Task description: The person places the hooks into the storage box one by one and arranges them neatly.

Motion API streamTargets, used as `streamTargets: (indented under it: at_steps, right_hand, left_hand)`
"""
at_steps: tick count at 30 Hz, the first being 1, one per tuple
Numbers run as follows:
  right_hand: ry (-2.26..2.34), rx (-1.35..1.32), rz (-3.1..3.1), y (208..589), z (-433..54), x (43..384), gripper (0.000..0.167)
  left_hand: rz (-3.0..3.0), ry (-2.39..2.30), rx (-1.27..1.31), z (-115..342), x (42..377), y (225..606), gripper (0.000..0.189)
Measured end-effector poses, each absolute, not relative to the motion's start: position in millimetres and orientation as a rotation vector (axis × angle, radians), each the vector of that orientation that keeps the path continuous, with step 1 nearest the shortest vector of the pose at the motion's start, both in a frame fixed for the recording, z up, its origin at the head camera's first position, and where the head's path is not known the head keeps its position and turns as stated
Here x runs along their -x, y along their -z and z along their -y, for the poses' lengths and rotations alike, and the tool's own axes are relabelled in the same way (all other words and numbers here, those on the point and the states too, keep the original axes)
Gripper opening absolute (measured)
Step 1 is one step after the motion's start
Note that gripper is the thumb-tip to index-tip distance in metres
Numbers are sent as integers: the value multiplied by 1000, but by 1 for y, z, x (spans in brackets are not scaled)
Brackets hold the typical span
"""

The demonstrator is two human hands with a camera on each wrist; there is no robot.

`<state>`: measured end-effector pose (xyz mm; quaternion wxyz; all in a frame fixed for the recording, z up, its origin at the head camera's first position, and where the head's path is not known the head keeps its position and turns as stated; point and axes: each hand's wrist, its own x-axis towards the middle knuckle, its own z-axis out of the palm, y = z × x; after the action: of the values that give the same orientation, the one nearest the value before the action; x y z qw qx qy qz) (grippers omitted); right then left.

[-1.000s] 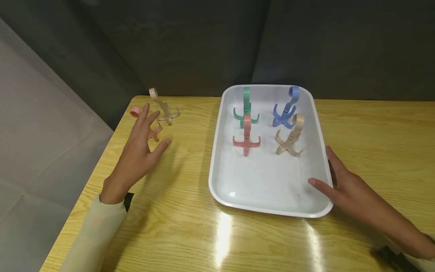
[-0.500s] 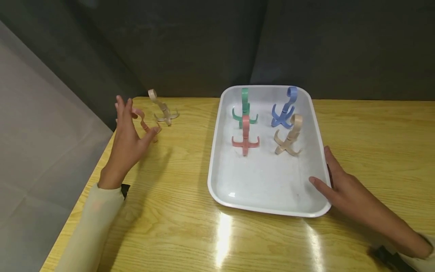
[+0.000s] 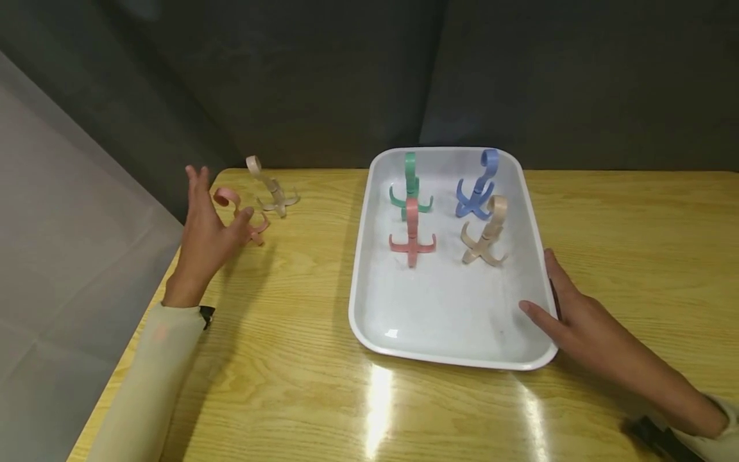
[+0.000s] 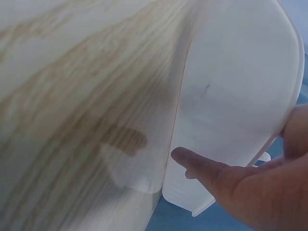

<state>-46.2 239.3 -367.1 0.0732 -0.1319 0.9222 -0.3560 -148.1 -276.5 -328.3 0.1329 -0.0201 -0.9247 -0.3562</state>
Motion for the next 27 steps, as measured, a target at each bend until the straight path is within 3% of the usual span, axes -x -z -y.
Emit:
streamTargets:
  at_steps: [12, 27]
  right_hand:
    - [1061, 391, -2778, 367, -240, 46, 94]
    - [1065, 373, -2775, 368, -240, 47, 94]
  left_hand:
    - [2655, 1039, -81, 282, 156, 333, 90]
    - [2549, 1015, -130, 278, 162, 340, 61]
